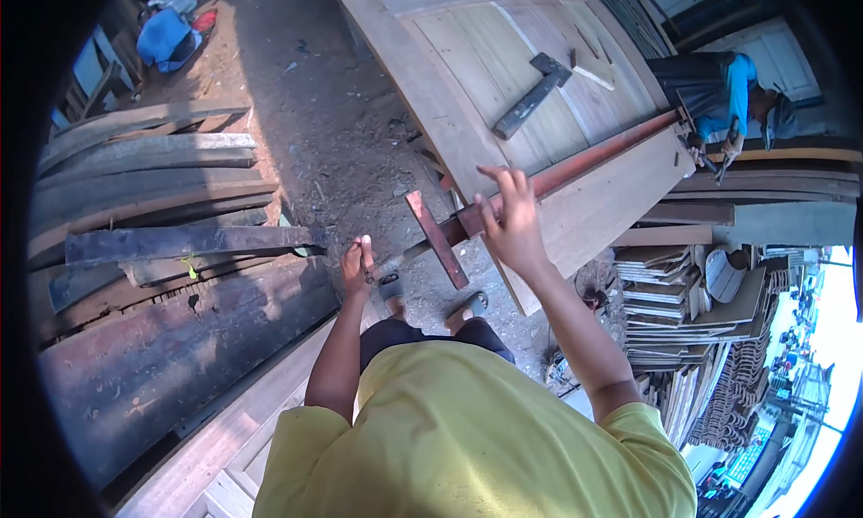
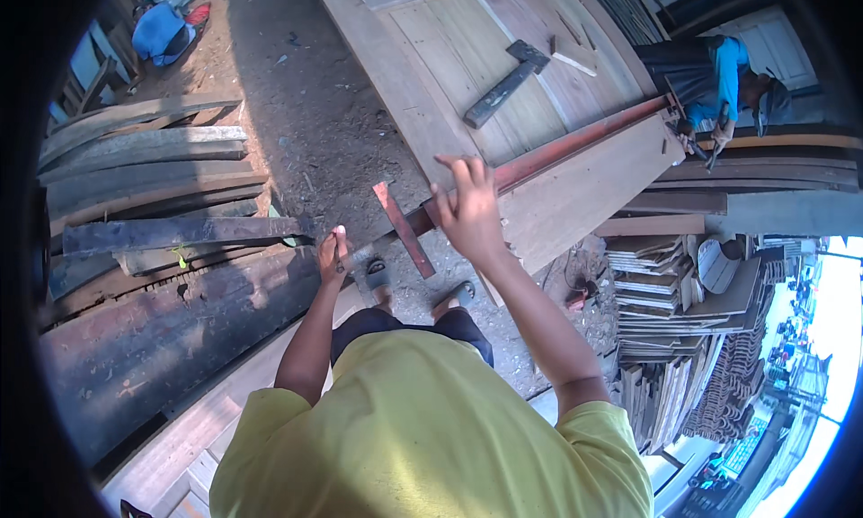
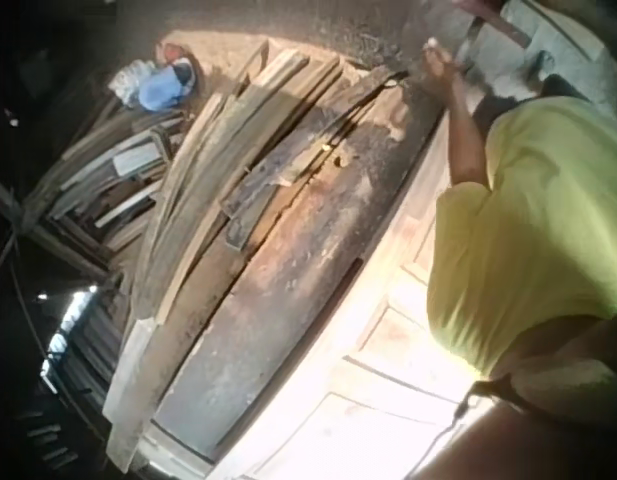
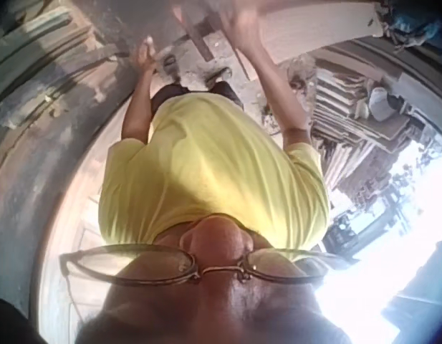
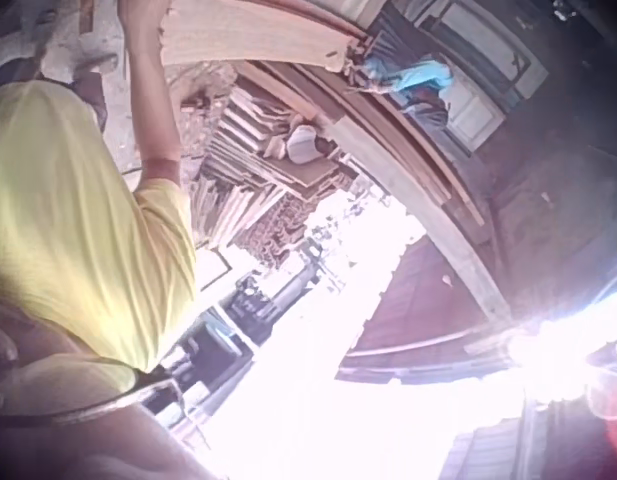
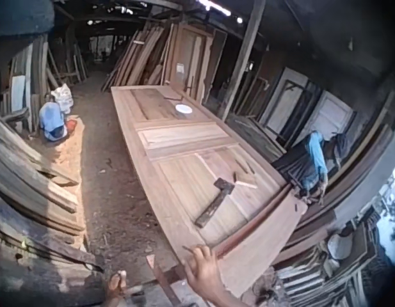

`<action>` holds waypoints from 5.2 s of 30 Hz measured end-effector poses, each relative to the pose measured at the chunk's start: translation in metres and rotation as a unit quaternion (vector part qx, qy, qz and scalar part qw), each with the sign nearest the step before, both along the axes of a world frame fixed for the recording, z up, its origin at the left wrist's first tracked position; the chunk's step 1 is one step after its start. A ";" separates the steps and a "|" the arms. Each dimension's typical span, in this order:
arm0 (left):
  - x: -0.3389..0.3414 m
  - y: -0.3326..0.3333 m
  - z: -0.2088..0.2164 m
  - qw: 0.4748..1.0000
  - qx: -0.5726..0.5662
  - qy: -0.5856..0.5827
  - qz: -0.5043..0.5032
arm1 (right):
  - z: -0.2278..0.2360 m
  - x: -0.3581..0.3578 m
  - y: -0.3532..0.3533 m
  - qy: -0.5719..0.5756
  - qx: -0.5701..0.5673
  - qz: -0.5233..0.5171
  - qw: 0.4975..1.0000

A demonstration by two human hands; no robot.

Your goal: The person prepares the workspace by plugging in a power strip, handles a large wooden door on a workbench, uses a hand plane and hammer, then cuts the edge of the door using a circular saw and secures pieces with a nail gun.

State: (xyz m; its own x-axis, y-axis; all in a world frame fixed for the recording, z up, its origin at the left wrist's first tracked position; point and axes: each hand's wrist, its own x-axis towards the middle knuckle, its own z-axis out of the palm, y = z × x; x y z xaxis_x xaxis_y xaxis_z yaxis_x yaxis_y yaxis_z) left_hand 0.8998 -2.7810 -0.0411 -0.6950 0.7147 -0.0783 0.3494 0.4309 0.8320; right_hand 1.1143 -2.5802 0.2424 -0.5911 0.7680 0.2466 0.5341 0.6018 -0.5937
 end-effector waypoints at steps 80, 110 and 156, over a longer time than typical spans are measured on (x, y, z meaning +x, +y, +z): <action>0.004 -0.031 0.122 0.958 -0.005 -0.281 -0.054 | 0.016 0.126 -0.073 0.283 -0.257 0.003 0.924; 0.067 -0.035 0.102 0.871 0.042 -0.366 0.325 | -0.116 0.182 0.340 -0.017 -0.142 -0.560 0.816; 0.442 -0.357 0.266 0.597 0.298 -0.086 0.740 | 0.057 0.038 0.047 0.388 -0.317 0.013 0.865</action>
State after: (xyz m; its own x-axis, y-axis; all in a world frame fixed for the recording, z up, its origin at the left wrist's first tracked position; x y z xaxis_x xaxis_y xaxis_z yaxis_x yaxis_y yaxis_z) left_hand 1.3417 -3.1384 0.2246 -0.6183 -0.7351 -0.2781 -0.1601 -0.2285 0.9603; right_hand 1.1528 -2.5329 0.2996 -0.4560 0.8831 0.1103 -0.1813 0.0292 -0.9830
